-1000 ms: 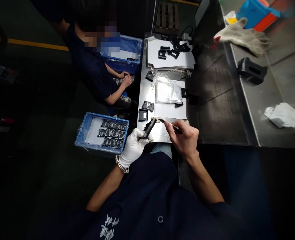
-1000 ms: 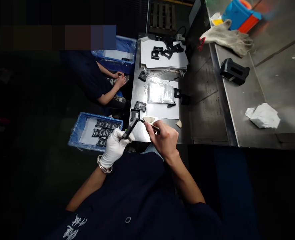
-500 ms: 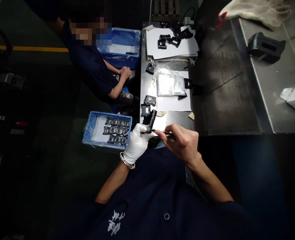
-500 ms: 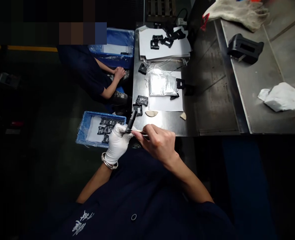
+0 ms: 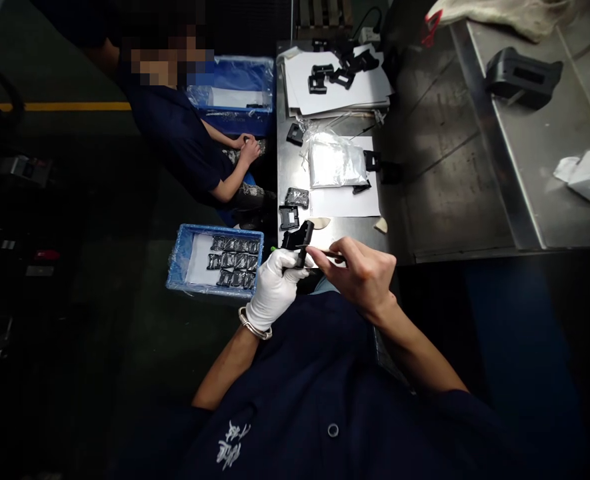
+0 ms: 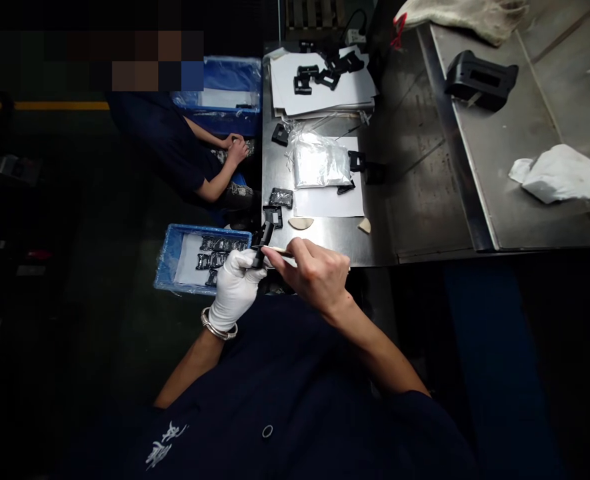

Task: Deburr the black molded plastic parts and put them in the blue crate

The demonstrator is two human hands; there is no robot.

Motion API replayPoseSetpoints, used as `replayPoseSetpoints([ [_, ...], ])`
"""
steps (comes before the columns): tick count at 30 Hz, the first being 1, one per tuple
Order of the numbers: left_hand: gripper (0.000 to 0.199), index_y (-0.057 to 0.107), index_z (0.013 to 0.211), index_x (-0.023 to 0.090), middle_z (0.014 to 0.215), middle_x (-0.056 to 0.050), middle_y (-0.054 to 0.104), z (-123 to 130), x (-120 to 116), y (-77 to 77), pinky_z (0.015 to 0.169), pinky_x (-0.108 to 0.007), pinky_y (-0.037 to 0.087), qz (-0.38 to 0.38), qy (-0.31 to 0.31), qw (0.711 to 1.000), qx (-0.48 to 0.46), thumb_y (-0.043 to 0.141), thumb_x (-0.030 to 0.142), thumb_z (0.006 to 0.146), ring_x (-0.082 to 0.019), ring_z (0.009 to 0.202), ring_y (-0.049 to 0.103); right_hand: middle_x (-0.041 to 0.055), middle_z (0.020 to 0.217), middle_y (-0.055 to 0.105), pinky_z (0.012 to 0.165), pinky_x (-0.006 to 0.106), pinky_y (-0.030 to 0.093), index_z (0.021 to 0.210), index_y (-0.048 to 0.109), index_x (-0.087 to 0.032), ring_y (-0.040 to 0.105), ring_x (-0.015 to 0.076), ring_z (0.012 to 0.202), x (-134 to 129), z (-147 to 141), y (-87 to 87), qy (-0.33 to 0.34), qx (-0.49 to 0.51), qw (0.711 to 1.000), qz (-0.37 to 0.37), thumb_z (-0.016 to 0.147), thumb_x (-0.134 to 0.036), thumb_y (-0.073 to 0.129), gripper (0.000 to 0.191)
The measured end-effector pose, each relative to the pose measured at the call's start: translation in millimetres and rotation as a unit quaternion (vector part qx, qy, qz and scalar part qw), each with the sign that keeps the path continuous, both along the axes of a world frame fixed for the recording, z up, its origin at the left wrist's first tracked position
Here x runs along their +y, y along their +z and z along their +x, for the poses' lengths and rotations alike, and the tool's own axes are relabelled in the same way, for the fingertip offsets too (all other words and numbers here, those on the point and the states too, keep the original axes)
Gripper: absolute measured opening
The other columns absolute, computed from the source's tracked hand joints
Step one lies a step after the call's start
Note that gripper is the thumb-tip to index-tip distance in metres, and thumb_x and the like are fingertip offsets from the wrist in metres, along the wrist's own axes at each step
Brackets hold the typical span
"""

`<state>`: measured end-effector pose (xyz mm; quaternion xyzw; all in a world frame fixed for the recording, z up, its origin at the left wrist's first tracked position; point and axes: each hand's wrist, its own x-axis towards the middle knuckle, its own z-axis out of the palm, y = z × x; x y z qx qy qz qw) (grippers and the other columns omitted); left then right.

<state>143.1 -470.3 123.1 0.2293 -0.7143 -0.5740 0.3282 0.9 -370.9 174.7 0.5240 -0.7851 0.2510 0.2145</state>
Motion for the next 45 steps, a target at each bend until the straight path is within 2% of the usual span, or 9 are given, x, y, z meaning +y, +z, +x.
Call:
replayPoseSetpoints([
  [11, 0.019, 0.046, 0.084, 0.021, 0.089, -0.005, 0.071, 4, 5, 6.4, 0.087, -0.04, 0.052, 0.038, -0.052, 0.997, 0.036, 0.063, 0.019, 0.09, -0.021, 0.096, 0.068, -0.0016, 0.057, 0.063, 0.051, 0.029, 0.022, 0.067, 0.058, -0.019, 0.051, 0.0093, 0.05, -8, -25, 4.4, -0.057, 0.005, 0.998, 0.03, 0.089, -0.063, 0.058, 0.049],
  [16, 0.023, 0.042, 0.084, 0.022, 0.09, -0.005, 0.071, 5, 7, 8.4, 0.081, -0.036, 0.052, 0.075, -0.064, 0.994, 0.052, 0.064, 0.02, 0.09, -0.02, 0.094, 0.068, 0.0007, 0.058, 0.061, 0.052, 0.028, 0.025, 0.065, 0.057, -0.018, 0.049, 0.0101, 0.051, -11, -32, 4.9, -0.074, -0.118, 0.99, 0.027, 0.086, -0.065, 0.059, 0.052],
  [19, 0.023, 0.043, 0.086, 0.022, 0.089, -0.003, 0.072, 4, 8, 10.9, 0.077, -0.032, 0.051, 0.124, -0.063, 0.987, 0.076, 0.066, 0.024, 0.09, -0.017, 0.086, 0.068, -0.0006, 0.057, 0.058, 0.053, 0.025, 0.032, 0.066, 0.058, -0.018, 0.05, 0.0095, 0.052, -9, -32, 7.2, -0.014, -0.305, 0.952, -0.024, 0.086, -0.058, 0.064, 0.046],
  [22, 0.025, 0.045, 0.086, 0.021, 0.087, -0.002, 0.073, 2, 8, 14.7, 0.075, -0.03, 0.053, 0.161, -0.048, 0.981, 0.101, 0.069, 0.028, 0.088, -0.015, 0.079, 0.068, -0.0019, 0.058, 0.056, 0.049, 0.023, 0.037, 0.071, 0.059, -0.018, 0.051, 0.009, 0.05, -3, -27, 7.5, 0.035, -0.501, 0.862, -0.073, 0.087, -0.052, 0.066, 0.038],
  [24, 0.027, 0.047, 0.086, 0.02, 0.086, -0.003, 0.073, 0, 8, 18.3, 0.074, -0.03, 0.054, 0.177, -0.034, 0.978, 0.102, 0.072, 0.03, 0.087, -0.016, 0.08, 0.069, -0.0028, 0.058, 0.056, 0.046, 0.022, 0.037, 0.076, 0.059, -0.018, 0.05, 0.0084, 0.046, 1, -23, 6.9, 0.051, -0.583, 0.806, -0.093, 0.087, -0.049, 0.067, 0.034],
  [26, 0.027, 0.048, 0.086, 0.02, 0.085, -0.003, 0.073, -2, 7, 22.4, 0.073, -0.029, 0.054, 0.188, -0.02, 0.977, 0.095, 0.073, 0.031, 0.086, -0.016, 0.078, 0.069, -0.0035, 0.058, 0.056, 0.045, 0.022, 0.037, 0.08, 0.06, -0.018, 0.049, 0.0077, 0.045, 5, -18, 7.0, 0.063, -0.615, 0.779, -0.104, 0.088, -0.046, 0.068, 0.03],
  [34, 0.019, 0.054, 0.087, 0.017, 0.083, -0.003, 0.074, -5, 3, 30.8, 0.069, -0.024, 0.052, 0.156, -0.013, 0.984, 0.089, 0.069, 0.029, 0.089, -0.012, 0.069, 0.066, -0.0046, 0.059, 0.053, 0.046, 0.021, 0.033, 0.087, 0.063, -0.018, 0.044, 0.0063, 0.047, 9, -5, 11.0, 0.093, -0.642, 0.755, -0.097, 0.09, -0.039, 0.067, 0.022],
  [41, 0.015, 0.055, 0.089, 0.018, 0.079, -0.001, 0.072, -5, 2, 33.0, 0.068, -0.025, 0.053, 0.159, -0.013, 0.981, 0.109, 0.066, 0.028, 0.091, -0.011, 0.065, 0.065, -0.0029, 0.068, 0.053, 0.051, 0.023, 0.033, 0.093, 0.065, -0.019, 0.044, 0.0075, 0.056, 6, 1, 12.7, 0.1, -0.636, 0.759, -0.096, 0.087, -0.035, 0.071, 0.019],
  [45, 0.012, 0.058, 0.09, 0.019, 0.081, -0.002, 0.073, -4, 4, 30.6, 0.069, -0.026, 0.053, 0.154, -0.037, 0.978, 0.136, 0.066, 0.028, 0.091, -0.014, 0.071, 0.066, -0.0052, 0.066, 0.047, 0.05, 0.024, 0.031, 0.12, 0.06, -0.023, 0.039, 0.0092, 0.056, 0, 5, 13.3, 0.115, -0.646, 0.744, -0.123, 0.083, -0.032, 0.075, 0.041],
])
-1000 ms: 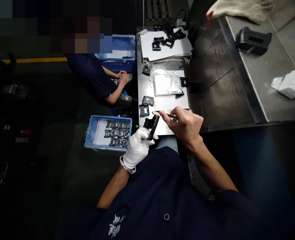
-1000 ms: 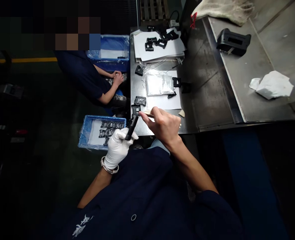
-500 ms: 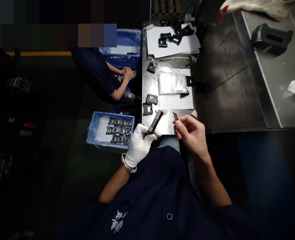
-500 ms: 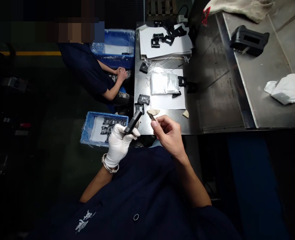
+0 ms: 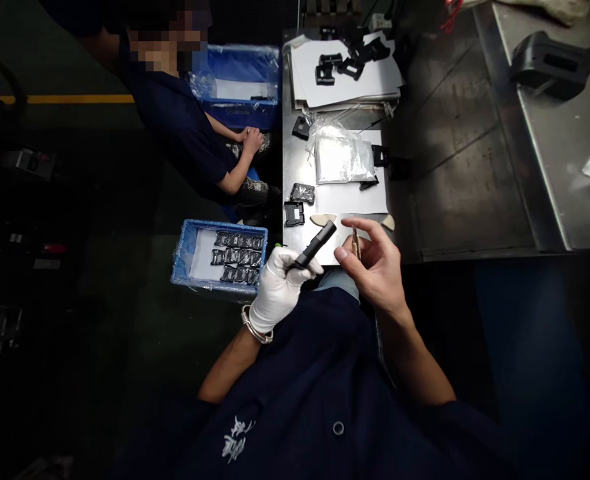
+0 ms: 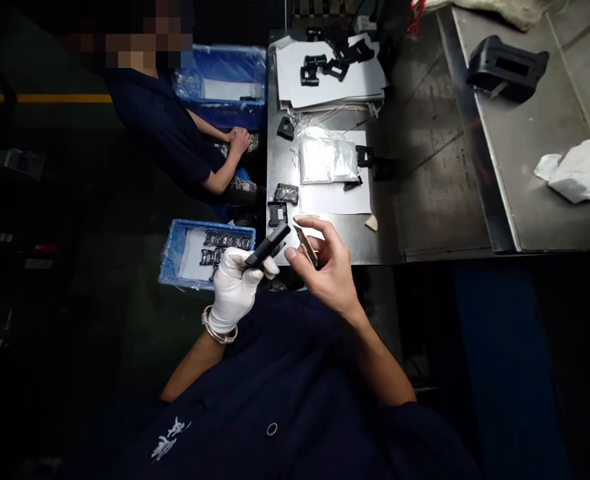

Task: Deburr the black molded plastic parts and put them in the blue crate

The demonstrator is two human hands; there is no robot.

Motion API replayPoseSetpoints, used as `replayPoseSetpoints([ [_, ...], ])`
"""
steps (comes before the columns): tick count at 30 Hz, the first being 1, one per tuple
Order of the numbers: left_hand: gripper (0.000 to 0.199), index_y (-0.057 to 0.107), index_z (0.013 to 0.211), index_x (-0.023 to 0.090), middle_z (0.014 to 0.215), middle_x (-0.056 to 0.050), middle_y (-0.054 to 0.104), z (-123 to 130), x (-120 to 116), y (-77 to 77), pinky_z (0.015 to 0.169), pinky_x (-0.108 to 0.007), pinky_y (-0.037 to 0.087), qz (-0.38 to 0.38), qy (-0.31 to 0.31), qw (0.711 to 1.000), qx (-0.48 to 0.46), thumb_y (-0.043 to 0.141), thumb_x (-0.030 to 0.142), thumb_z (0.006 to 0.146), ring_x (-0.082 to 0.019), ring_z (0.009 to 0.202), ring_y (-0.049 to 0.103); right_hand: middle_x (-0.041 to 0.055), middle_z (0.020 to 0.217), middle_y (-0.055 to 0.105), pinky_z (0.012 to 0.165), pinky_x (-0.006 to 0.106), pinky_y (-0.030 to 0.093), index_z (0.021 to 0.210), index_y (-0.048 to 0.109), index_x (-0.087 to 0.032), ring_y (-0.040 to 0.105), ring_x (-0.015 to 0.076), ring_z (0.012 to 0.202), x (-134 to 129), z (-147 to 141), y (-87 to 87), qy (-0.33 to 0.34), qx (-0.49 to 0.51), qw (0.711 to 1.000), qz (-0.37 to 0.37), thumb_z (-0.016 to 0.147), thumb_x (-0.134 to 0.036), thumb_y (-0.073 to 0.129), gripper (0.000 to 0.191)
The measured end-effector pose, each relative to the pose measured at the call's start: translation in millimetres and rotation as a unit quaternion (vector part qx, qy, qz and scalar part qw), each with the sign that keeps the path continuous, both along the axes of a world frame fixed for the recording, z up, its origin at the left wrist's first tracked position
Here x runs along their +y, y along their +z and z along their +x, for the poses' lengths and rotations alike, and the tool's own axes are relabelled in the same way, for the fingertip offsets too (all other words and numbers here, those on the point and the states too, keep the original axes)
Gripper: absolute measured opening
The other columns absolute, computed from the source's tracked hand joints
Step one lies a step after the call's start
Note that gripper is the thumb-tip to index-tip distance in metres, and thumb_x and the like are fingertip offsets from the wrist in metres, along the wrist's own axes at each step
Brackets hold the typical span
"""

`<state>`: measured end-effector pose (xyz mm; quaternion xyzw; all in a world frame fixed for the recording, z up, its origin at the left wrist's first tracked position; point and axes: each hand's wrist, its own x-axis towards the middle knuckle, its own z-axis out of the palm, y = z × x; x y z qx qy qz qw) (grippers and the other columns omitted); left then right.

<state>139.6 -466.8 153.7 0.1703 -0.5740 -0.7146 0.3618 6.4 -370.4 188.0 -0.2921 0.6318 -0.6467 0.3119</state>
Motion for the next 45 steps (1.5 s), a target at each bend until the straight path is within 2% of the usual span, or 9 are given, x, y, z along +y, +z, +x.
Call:
replayPoseSetpoints([
  [2, 0.012, 0.057, 0.09, 0.02, 0.081, -0.001, 0.072, 0, 1, -1.2, 0.072, -0.03, 0.054, -0.004, -0.022, 0.999, 0.026, 0.065, 0.029, 0.091, -0.016, 0.076, 0.067, -0.0053, 0.065, 0.045, 0.048, 0.024, 0.029, 0.129, 0.058, -0.024, 0.036, 0.009, 0.054, -2, 2, 0.8, 0.012, -0.006, 1.0, -0.003, 0.084, -0.032, 0.074, 0.048],
  [8, 0.021, 0.054, 0.084, 0.022, 0.079, -0.001, 0.071, -2, 0, 2.8, 0.084, -0.039, 0.055, -0.004, -0.044, 0.998, 0.049, 0.064, 0.038, 0.091, -0.019, 0.081, 0.069, -0.0034, 0.066, 0.045, 0.048, 0.024, 0.031, 0.118, 0.066, -0.023, 0.038, 0.0088, 0.054, -4, 6, 3.9, 0.032, 0.002, 0.999, -0.002, 0.086, -0.037, 0.071, 0.036],
  [14, 0.023, 0.05, 0.089, 0.022, 0.08, -0.002, 0.067, 3, -2, -0.2, 0.078, -0.036, 0.054, -0.044, -0.044, 0.998, 0.014, 0.062, 0.041, 0.092, -0.018, 0.079, 0.066, -0.0025, 0.066, 0.046, 0.049, 0.027, 0.032, 0.115, 0.065, -0.027, 0.037, 0.0107, 0.053, -5, 6, 6.6, 0.019, -0.013, 1.0, 0.018, 0.083, -0.043, 0.073, 0.037],
  [17, 0.024, 0.049, 0.092, 0.021, 0.075, 0.0, 0.06, 7, -2, -1.7, 0.07, -0.03, 0.05, -0.072, -0.002, 0.996, -0.055, 0.059, 0.042, 0.093, -0.014, 0.07, 0.06, -0.0028, 0.068, 0.049, 0.05, 0.026, 0.034, 0.111, 0.062, -0.027, 0.039, 0.0107, 0.054, -6, 9, 3.5, 0.02, -0.021, 0.999, 0.027, 0.079, -0.041, 0.078, 0.038],
  [22, 0.033, 0.045, 0.069, 0.019, 0.06, 0.004, 0.045, 4, -3, 1.4, 0.054, -0.024, 0.036, -0.096, 0.146, 0.971, -0.164, 0.055, 0.034, 0.097, -0.009, 0.054, 0.042, -0.0041, 0.07, 0.051, 0.052, 0.023, 0.036, 0.102, 0.057, -0.026, 0.044, 0.0098, 0.058, -8, 22, -7.3, 0.035, -0.046, 0.997, 0.045, 0.08, -0.039, 0.077, 0.032],
  [25, 0.037, 0.042, 0.065, 0.019, 0.059, 0.005, 0.041, 0, -5, 4.9, 0.051, -0.024, 0.033, -0.09, 0.172, 0.964, -0.184, 0.057, 0.033, 0.096, -0.009, 0.052, 0.038, -0.006, 0.067, 0.049, 0.05, 0.022, 0.034, 0.1, 0.055, -0.025, 0.041, 0.0083, 0.053, -9, 28, -13.4, 0.025, -0.065, 0.997, 0.045, 0.081, -0.04, 0.076, 0.032],
  [28, 0.036, 0.041, 0.067, 0.02, 0.059, 0.005, 0.039, 2, -7, 9.9, 0.051, -0.024, 0.033, -0.086, 0.153, 0.963, -0.206, 0.058, 0.033, 0.095, -0.009, 0.053, 0.037, -0.0082, 0.061, 0.044, 0.046, 0.022, 0.03, 0.101, 0.055, -0.026, 0.034, 0.0067, 0.048, -10, 29, -17.6, 0.024, -0.102, 0.994, 0.033, 0.082, -0.041, 0.075, 0.032],
  [35, 0.035, 0.043, 0.069, 0.021, 0.061, 0.003, 0.042, 14, -14, 20.4, 0.053, -0.027, 0.035, -0.097, 0.054, 0.967, -0.229, 0.049, 0.037, 0.099, -0.011, 0.053, 0.04, -0.0081, 0.057, 0.038, 0.041, 0.022, 0.024, 0.1, 0.063, -0.023, 0.031, 0.0055, 0.043, -11, 26, -21.5, 0.026, -0.149, 0.988, 0.016, 0.083, -0.043, 0.073, 0.027],
  [45, 0.034, 0.05, 0.078, 0.022, 0.063, 0.0, 0.051, 15, -13, 30.5, 0.057, -0.032, 0.041, -0.012, -0.009, 0.982, -0.187, 0.039, 0.042, 0.102, -0.014, 0.055, 0.048, -0.0104, 0.053, 0.035, 0.037, 0.018, 0.022, 0.097, 0.062, -0.021, 0.023, 0.0025, 0.038, -9, 23, -26.7, 0.031, -0.239, 0.971, -0.009, 0.084, -0.04, 0.07, 0.024],
])
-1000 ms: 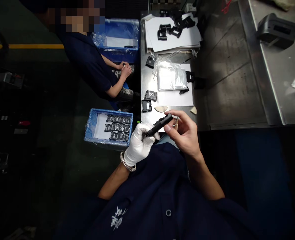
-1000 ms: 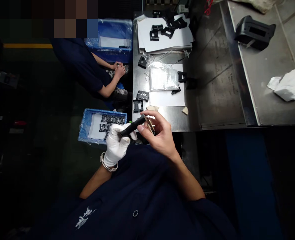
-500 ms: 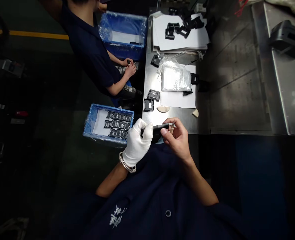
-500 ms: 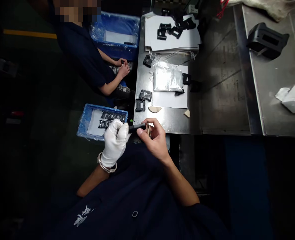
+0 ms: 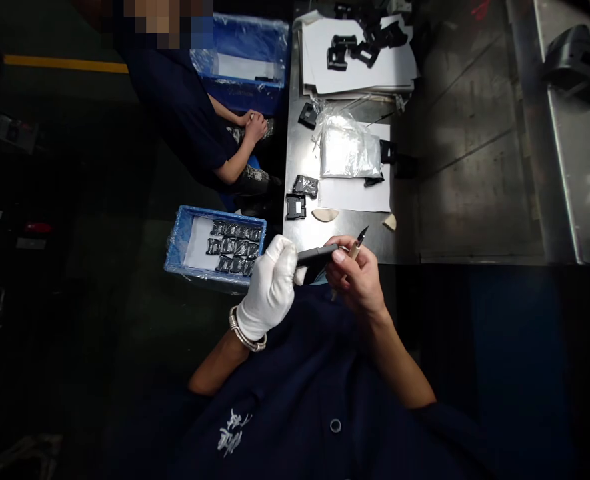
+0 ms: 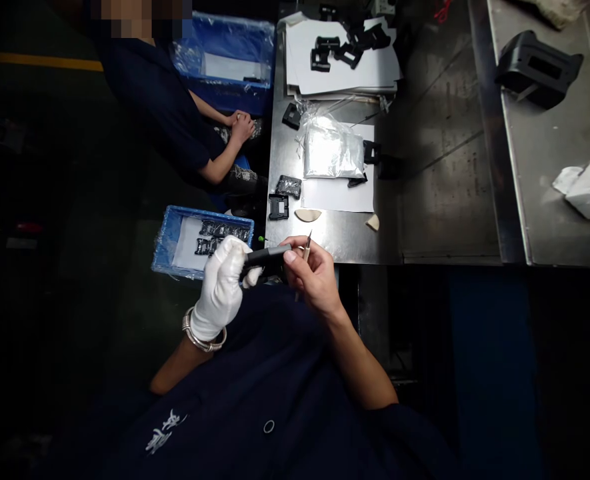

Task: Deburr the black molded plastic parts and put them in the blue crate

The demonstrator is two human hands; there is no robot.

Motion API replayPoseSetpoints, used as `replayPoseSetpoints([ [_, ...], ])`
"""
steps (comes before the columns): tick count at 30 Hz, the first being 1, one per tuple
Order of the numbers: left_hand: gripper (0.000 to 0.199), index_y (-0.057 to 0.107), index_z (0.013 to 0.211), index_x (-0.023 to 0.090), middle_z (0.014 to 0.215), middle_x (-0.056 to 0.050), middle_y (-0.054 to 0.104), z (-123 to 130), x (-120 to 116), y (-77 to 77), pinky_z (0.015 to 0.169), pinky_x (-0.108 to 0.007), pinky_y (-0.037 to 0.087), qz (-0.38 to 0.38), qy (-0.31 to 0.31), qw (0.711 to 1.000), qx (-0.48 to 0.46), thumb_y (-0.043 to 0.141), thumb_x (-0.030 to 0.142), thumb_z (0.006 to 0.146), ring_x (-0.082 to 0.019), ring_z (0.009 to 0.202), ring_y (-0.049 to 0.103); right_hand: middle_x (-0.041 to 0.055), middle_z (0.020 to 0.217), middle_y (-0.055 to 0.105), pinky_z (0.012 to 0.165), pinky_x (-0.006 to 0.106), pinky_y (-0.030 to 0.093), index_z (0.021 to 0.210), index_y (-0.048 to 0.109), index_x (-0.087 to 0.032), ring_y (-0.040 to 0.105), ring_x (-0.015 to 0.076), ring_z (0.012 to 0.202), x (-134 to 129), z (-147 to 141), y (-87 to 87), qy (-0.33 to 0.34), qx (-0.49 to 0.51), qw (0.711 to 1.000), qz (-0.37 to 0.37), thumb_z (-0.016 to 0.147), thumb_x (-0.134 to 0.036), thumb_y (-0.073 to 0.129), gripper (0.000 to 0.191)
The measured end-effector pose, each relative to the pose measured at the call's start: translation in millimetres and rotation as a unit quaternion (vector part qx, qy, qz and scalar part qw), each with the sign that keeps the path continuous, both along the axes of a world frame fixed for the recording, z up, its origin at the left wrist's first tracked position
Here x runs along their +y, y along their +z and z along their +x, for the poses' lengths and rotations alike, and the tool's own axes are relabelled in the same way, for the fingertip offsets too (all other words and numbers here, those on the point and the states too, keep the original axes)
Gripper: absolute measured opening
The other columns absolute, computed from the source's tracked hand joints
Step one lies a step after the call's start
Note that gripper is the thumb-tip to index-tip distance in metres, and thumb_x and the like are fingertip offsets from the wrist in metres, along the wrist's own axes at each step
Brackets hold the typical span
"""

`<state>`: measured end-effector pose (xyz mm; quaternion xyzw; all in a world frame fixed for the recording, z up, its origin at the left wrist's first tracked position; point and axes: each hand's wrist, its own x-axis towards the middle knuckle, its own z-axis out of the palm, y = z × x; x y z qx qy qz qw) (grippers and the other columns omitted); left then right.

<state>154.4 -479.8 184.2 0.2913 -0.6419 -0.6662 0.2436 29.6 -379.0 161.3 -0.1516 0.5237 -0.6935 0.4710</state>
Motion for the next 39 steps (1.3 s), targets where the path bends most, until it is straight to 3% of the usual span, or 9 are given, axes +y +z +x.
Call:
replayPoseSetpoints([
  [16, 0.023, 0.058, 0.086, 0.021, 0.068, -0.003, 0.063, 5, 11, 13.2, 0.056, -0.033, 0.045, -0.037, -0.006, 0.999, -0.002, 0.048, 0.036, 0.1, -0.016, 0.056, 0.058, -0.0099, 0.052, 0.039, 0.035, 0.017, 0.017, 0.099, 0.064, -0.02, 0.022, 0.002, 0.036, 5, -6, -4.6, 0.009, -0.044, 0.999, -0.004, 0.084, -0.04, 0.069, 0.026],
  [24, 0.025, 0.056, 0.084, 0.021, 0.069, -0.003, 0.063, 7, 12, 12.5, 0.062, -0.034, 0.048, -0.081, -0.028, 0.996, -0.014, 0.042, 0.033, 0.101, -0.017, 0.06, 0.06, -0.0101, 0.051, 0.038, 0.036, 0.017, 0.018, 0.1, 0.064, -0.02, 0.022, 0.0023, 0.037, 9, -5, -1.0, 0.004, -0.046, 0.999, -0.026, 0.084, -0.036, 0.068, 0.023],
  [34, 0.028, 0.056, 0.085, 0.021, 0.066, -0.001, 0.061, 2, 12, 6.8, 0.062, -0.033, 0.05, -0.026, -0.013, 0.999, 0.029, 0.04, 0.037, 0.102, -0.016, 0.06, 0.06, -0.0099, 0.053, 0.036, 0.037, 0.017, 0.018, 0.101, 0.065, -0.02, 0.022, 0.0021, 0.038, 16, -2, 7.0, -0.007, -0.025, 0.998, -0.06, 0.085, -0.028, 0.069, 0.018],
  [39, 0.029, 0.051, 0.079, 0.021, 0.063, 0.001, 0.06, 0, 11, 9.6, 0.061, -0.03, 0.05, 0.007, 0.0, 1.0, 0.008, 0.04, 0.035, 0.102, -0.013, 0.055, 0.057, -0.0092, 0.054, 0.036, 0.037, 0.018, 0.019, 0.101, 0.066, -0.019, 0.023, 0.0023, 0.038, 18, 2, 10.7, -0.014, -0.007, 0.998, -0.063, 0.085, -0.027, 0.07, 0.018],
])
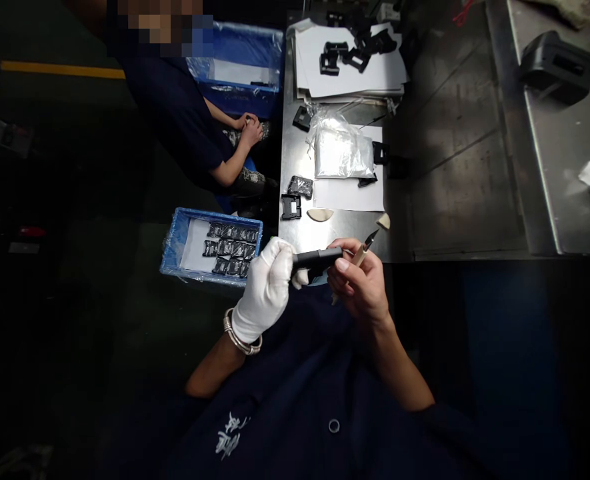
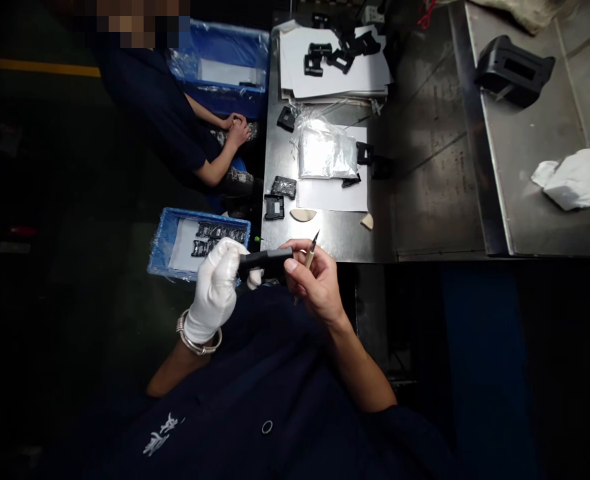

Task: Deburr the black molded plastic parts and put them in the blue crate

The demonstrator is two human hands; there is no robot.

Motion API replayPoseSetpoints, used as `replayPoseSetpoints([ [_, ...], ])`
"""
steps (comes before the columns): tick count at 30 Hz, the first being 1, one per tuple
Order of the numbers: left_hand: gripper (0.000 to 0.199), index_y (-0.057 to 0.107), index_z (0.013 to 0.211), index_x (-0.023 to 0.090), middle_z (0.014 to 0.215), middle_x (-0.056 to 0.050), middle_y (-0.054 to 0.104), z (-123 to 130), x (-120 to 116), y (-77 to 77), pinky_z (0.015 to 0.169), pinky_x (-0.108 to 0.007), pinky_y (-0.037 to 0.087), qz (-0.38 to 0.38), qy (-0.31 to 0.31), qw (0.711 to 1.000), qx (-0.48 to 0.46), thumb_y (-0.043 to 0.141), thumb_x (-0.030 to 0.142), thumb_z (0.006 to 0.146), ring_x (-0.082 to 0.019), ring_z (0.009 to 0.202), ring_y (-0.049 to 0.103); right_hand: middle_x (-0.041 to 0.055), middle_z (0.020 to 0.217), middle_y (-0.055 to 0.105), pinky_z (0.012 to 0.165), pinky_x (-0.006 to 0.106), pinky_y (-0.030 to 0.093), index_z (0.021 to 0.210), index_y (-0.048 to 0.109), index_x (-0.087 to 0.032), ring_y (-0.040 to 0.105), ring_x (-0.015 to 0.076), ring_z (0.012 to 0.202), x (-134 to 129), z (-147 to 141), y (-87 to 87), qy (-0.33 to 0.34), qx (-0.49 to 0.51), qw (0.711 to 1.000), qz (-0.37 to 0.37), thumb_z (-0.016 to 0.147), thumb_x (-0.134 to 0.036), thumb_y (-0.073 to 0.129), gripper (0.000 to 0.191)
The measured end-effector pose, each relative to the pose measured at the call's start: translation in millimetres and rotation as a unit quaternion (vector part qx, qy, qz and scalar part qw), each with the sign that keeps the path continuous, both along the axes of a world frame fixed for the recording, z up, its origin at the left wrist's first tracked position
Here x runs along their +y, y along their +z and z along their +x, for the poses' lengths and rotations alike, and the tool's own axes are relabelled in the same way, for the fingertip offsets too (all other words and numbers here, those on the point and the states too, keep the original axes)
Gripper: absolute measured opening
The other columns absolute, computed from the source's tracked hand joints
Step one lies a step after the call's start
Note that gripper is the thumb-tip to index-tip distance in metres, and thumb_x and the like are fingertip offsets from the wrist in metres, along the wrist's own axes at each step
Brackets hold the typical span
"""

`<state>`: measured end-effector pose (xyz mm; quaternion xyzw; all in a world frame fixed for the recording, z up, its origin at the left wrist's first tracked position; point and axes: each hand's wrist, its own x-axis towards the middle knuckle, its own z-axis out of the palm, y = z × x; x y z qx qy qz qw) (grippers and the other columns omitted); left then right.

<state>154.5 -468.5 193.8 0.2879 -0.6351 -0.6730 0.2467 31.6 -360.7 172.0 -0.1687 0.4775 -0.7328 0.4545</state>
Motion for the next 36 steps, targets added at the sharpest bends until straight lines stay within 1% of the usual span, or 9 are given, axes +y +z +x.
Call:
replayPoseSetpoints([
  [5, 0.028, 0.051, 0.079, 0.021, 0.06, 0.002, 0.06, -2, 2, -0.9, 0.057, -0.027, 0.049, 0.016, 0.018, 1.0, -0.02, 0.041, 0.035, 0.101, -0.012, 0.052, 0.057, -0.009, 0.054, 0.037, 0.036, 0.019, 0.018, 0.1, 0.066, -0.02, 0.023, 0.0026, 0.039, 1, 3, 1.7, -0.005, 0.013, 1.0, 0.008, 0.084, -0.029, 0.071, 0.019],
  [10, 0.024, 0.05, 0.076, 0.021, 0.059, 0.004, 0.06, -4, 2, -4.8, 0.058, -0.023, 0.048, 0.013, 0.046, 0.998, -0.047, 0.05, 0.032, 0.097, -0.011, 0.056, 0.06, -0.0085, 0.056, 0.038, 0.037, 0.019, 0.02, 0.102, 0.068, -0.02, 0.027, 0.0023, 0.038, 3, 5, 1.5, -0.008, 0.033, 0.999, 0.0, 0.086, -0.024, 0.07, 0.017],
  [15, 0.025, 0.049, 0.074, 0.02, 0.058, 0.005, 0.058, -5, 2, -7.7, 0.057, -0.022, 0.046, 0.0, 0.063, 0.996, -0.061, 0.056, 0.034, 0.094, -0.01, 0.054, 0.057, -0.0075, 0.057, 0.041, 0.038, 0.019, 0.021, 0.102, 0.069, -0.021, 0.029, 0.0023, 0.039, 5, 5, 0.2, -0.001, 0.041, 0.999, -0.006, 0.086, -0.023, 0.07, 0.016],
  [20, 0.027, 0.048, 0.073, 0.02, 0.06, 0.005, 0.058, -3, 0, -11.2, 0.059, -0.022, 0.047, -0.031, 0.061, 0.996, -0.064, 0.06, 0.035, 0.092, -0.01, 0.055, 0.056, -0.0064, 0.055, 0.044, 0.039, 0.02, 0.023, 0.1, 0.07, -0.021, 0.031, 0.0035, 0.04, 4, 6, -0.1, -0.01, 0.072, 0.997, 0.009, 0.085, -0.026, 0.071, 0.015],
  [26, 0.026, 0.048, 0.074, 0.02, 0.064, 0.004, 0.058, -2, -4, -13.1, 0.059, -0.023, 0.046, -0.041, 0.046, 0.997, -0.045, 0.061, 0.035, 0.091, -0.01, 0.058, 0.056, -0.0056, 0.056, 0.045, 0.042, 0.021, 0.025, 0.098, 0.07, -0.022, 0.035, 0.0054, 0.043, 4, 7, 1.4, -0.015, 0.102, 0.994, 0.03, 0.084, -0.03, 0.073, 0.017],
  [29, 0.027, 0.048, 0.074, 0.02, 0.067, 0.004, 0.056, -3, -5, -15.6, 0.06, -0.023, 0.045, -0.065, 0.055, 0.995, -0.047, 0.065, 0.035, 0.089, -0.009, 0.06, 0.054, -0.0058, 0.058, 0.046, 0.043, 0.022, 0.027, 0.093, 0.068, -0.021, 0.036, 0.0058, 0.045, 2, 7, 1.0, -0.021, 0.123, 0.99, 0.06, 0.082, -0.032, 0.075, 0.017],
  [32, 0.031, 0.046, 0.072, 0.02, 0.065, 0.005, 0.052, -5, -5, -19.2, 0.06, -0.023, 0.043, -0.104, 0.06, 0.991, -0.062, 0.071, 0.034, 0.084, -0.009, 0.06, 0.05, -0.0064, 0.058, 0.045, 0.044, 0.022, 0.029, 0.08, 0.061, -0.02, 0.039, 0.0062, 0.047, -2, 9, -1.6, -0.022, 0.141, 0.985, 0.096, 0.081, -0.034, 0.077, 0.021],
  [34, 0.034, 0.044, 0.07, 0.02, 0.063, 0.006, 0.05, -6, -5, -22.0, 0.06, -0.023, 0.041, -0.114, 0.061, 0.989, -0.073, 0.073, 0.034, 0.083, -0.008, 0.058, 0.047, -0.0068, 0.058, 0.045, 0.046, 0.022, 0.03, 0.076, 0.056, -0.02, 0.039, 0.0058, 0.048, -5, 11, -4.2, -0.021, 0.127, 0.986, 0.103, 0.082, -0.034, 0.076, 0.026],
  [36, 0.036, 0.043, 0.069, 0.02, 0.062, 0.006, 0.048, -7, -6, -25.2, 0.058, -0.023, 0.039, -0.107, 0.067, 0.989, -0.076, 0.072, 0.034, 0.083, -0.008, 0.057, 0.044, -0.0071, 0.058, 0.044, 0.046, 0.021, 0.029, 0.076, 0.054, -0.02, 0.038, 0.0054, 0.048, -9, 13, -7.1, -0.021, 0.106, 0.989, 0.103, 0.083, -0.035, 0.075, 0.027],
])
